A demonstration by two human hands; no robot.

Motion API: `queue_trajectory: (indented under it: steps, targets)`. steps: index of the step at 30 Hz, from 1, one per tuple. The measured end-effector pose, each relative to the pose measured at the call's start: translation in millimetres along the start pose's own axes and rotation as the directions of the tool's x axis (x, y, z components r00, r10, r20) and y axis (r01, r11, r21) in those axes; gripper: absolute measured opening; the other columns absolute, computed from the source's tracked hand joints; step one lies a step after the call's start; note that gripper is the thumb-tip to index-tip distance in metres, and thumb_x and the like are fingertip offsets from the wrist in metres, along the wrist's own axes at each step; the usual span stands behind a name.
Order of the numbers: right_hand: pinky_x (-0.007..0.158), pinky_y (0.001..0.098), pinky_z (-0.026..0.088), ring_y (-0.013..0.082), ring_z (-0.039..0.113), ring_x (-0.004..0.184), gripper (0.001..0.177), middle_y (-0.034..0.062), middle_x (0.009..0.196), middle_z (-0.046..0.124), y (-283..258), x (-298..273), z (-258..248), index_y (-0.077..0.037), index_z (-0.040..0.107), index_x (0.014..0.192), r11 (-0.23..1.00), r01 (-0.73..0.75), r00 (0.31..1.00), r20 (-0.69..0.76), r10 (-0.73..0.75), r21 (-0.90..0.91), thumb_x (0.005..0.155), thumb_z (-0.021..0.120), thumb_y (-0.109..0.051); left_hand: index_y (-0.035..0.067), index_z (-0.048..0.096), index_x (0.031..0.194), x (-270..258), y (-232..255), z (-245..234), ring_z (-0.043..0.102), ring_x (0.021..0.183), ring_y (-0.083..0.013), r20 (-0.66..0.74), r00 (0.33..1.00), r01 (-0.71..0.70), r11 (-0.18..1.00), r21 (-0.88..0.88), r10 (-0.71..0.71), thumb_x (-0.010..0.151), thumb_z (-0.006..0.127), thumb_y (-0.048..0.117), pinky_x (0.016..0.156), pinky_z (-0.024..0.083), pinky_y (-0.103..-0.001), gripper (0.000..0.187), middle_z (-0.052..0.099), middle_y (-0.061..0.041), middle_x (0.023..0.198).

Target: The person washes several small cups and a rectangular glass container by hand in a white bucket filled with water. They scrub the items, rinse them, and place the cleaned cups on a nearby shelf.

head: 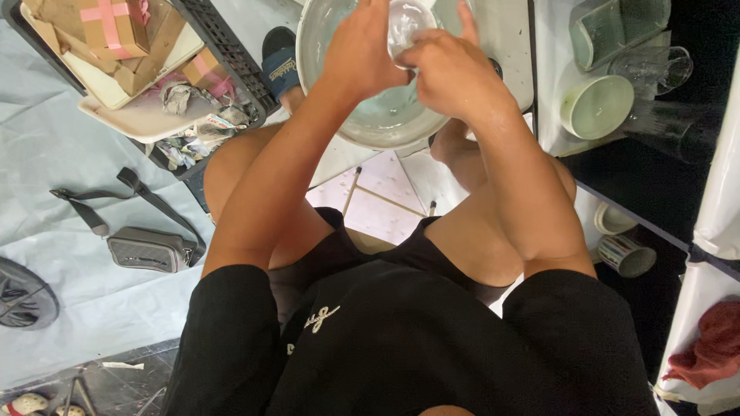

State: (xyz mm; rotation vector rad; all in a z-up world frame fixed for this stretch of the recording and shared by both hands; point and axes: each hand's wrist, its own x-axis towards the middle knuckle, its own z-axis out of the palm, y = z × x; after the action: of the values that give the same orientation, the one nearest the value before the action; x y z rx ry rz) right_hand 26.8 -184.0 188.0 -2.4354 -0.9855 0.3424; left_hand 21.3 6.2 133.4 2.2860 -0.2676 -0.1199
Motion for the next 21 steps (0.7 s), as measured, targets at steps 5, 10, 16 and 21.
queue_trajectory:
  steps: [5, 10, 16, 21]
  targets:
    - [0.121, 0.0639, 0.012, 0.0313, 0.061, 0.119, 0.044, 0.0120, 0.101, 0.070, -3, -1, 4, -0.003, 0.071, 0.115, 0.999, -0.044, 0.999, 0.023, 0.044, -0.009, 0.075, 0.062, 0.012, 0.003, 0.052, 0.127, -2, -6, 0, 0.064, 0.101, -0.0470, -0.026, 0.999, -0.034, 0.999, -0.019, 0.033, 0.060, 0.095, 0.027, 0.080, 0.054, -0.052, 0.083, 0.066, -0.022, 0.114]
    - [0.119, 0.0637, 0.015, 0.0353, 0.057, 0.127, 0.045, 0.0146, 0.115, 0.068, -15, 9, 2, -0.001, 0.066, 0.107, 0.998, -0.030, 0.994, 0.107, 0.024, 0.048, 0.066, 0.059, 0.018, 0.004, 0.053, 0.129, -6, -10, 2, 0.063, 0.104, -0.0461, -0.077, 0.986, -0.152, 0.988, -0.034, 0.149, 0.064, 0.099, 0.029, 0.084, 0.054, -0.052, 0.084, 0.067, -0.022, 0.115]
    - [0.106, 0.0542, 0.039, 0.0388, 0.057, 0.120, 0.052, 0.0153, 0.117, 0.066, -16, 9, -3, -0.004, 0.062, 0.118, 0.965, -0.204, 0.940, 0.308, 0.146, 0.167, 0.071, 0.055, 0.018, 0.002, 0.053, 0.129, 0, -20, 8, 0.063, 0.099, -0.0473, 0.013, 0.999, -0.034, 0.999, 0.019, 0.034, 0.064, 0.096, 0.028, 0.081, 0.052, -0.053, 0.082, 0.066, -0.024, 0.112]
    - [0.109, 0.0587, 0.035, 0.0346, 0.059, 0.122, 0.051, 0.0121, 0.117, 0.069, -6, 0, 1, -0.007, 0.063, 0.119, 0.993, -0.084, 0.988, 0.124, 0.094, -0.079, 0.072, 0.059, 0.015, 0.003, 0.053, 0.122, 5, -19, 12, 0.064, 0.097, -0.0458, -0.038, 0.996, -0.077, 0.997, 0.019, 0.078, 0.057, 0.096, 0.028, 0.080, 0.054, -0.051, 0.082, 0.067, -0.023, 0.106]
